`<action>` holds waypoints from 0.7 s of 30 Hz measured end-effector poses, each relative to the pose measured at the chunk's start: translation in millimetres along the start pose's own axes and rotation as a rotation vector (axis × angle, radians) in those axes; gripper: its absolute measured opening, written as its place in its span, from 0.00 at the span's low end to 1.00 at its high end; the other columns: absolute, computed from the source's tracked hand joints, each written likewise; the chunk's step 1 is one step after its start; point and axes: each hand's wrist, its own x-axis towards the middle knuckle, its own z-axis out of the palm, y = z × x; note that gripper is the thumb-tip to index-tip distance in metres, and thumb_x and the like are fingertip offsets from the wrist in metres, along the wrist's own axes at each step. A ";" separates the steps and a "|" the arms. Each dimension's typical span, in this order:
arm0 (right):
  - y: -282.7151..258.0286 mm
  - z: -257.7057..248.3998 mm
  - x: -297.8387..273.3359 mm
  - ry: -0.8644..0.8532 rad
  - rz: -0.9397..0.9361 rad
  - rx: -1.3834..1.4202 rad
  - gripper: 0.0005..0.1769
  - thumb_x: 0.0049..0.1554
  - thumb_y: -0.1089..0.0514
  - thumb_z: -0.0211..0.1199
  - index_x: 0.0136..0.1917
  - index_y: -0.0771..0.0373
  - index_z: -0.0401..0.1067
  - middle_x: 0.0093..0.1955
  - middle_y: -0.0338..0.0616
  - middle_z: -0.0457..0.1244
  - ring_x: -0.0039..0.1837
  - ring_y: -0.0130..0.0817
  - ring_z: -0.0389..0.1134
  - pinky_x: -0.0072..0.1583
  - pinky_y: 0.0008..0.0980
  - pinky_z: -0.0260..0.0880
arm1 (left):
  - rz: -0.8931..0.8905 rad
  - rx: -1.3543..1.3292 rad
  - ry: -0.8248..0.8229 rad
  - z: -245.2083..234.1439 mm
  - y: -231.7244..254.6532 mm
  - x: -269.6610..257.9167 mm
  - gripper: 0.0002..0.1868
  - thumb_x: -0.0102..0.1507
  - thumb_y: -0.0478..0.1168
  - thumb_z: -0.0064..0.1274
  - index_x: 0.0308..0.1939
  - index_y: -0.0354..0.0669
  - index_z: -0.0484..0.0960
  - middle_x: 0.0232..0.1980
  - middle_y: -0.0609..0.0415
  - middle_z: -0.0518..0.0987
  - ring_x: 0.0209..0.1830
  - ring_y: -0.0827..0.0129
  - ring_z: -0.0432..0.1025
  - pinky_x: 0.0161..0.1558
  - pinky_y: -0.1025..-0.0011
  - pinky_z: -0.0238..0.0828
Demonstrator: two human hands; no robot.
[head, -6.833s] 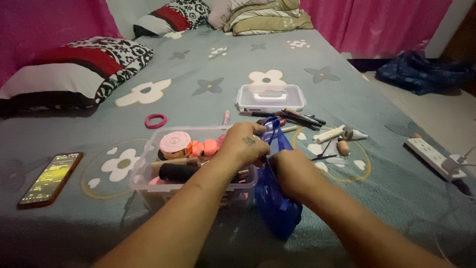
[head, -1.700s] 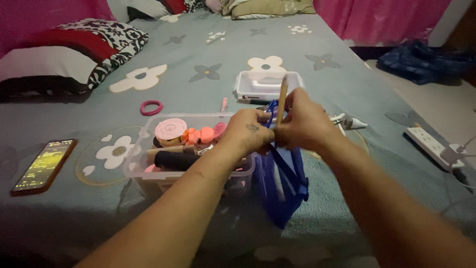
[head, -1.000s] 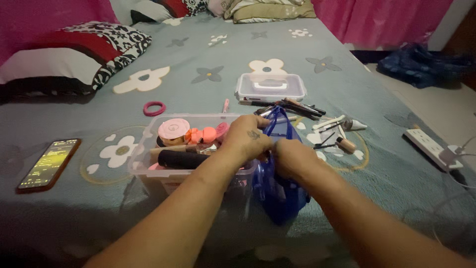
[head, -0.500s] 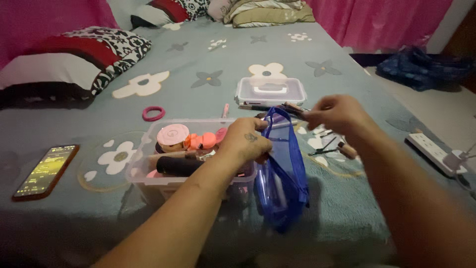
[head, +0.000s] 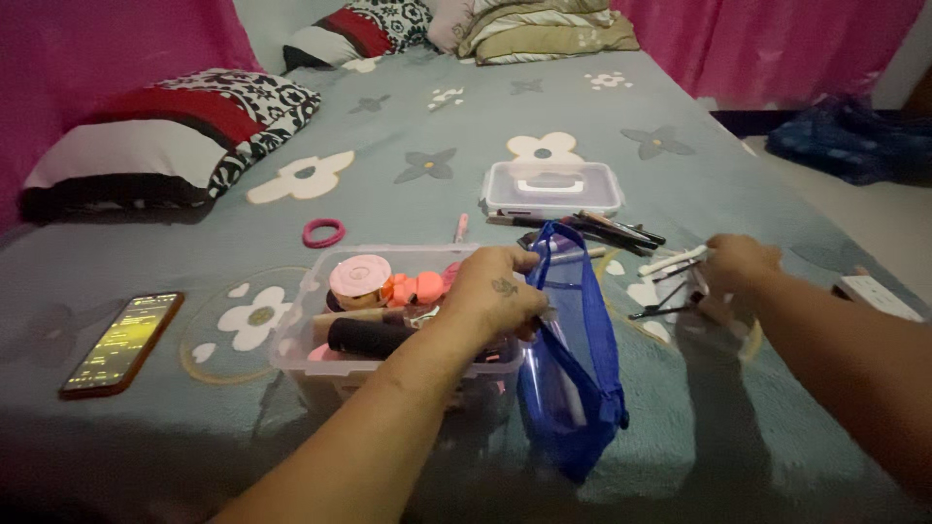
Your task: The person organizes makeup items on a bed by transferring brushes and cosmetics from a clear plastic container into a blue mesh bag. They handle brushes, lipsticks, and compacts one at a time, placing them into the bag and occasionally rearranging items in the container.
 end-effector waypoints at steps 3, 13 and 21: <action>-1.5 14.9 -14.8 0.016 -0.017 -0.068 0.25 0.54 0.53 0.72 0.64 0.56 0.73 0.54 0.50 0.71 0.53 0.45 0.75 0.55 0.45 0.76 | 0.006 -0.044 -0.019 -4.1 -1.6 -3.8 0.37 0.50 0.28 0.65 0.64 0.34 0.75 0.31 0.43 0.85 0.20 0.64 0.78 0.23 0.68 0.77; -8.6 -5.8 -36.7 0.048 -0.083 0.084 0.21 0.54 0.56 0.70 0.62 0.55 0.77 0.52 0.49 0.70 0.50 0.49 0.73 0.53 0.48 0.77 | -0.016 -0.035 -0.024 -4.6 -0.7 -5.5 0.30 0.50 0.29 0.66 0.59 0.36 0.82 0.31 0.48 0.85 0.20 0.68 0.78 0.23 0.70 0.77; -98.5 -87.3 -92.9 0.171 -0.372 0.721 0.22 0.60 0.51 0.66 0.64 0.63 0.73 0.53 0.53 0.71 0.50 0.42 0.74 0.52 0.40 0.74 | 0.014 -0.022 -0.007 -3.5 1.5 -2.6 0.30 0.50 0.29 0.62 0.58 0.36 0.82 0.28 0.47 0.84 0.19 0.67 0.78 0.23 0.69 0.77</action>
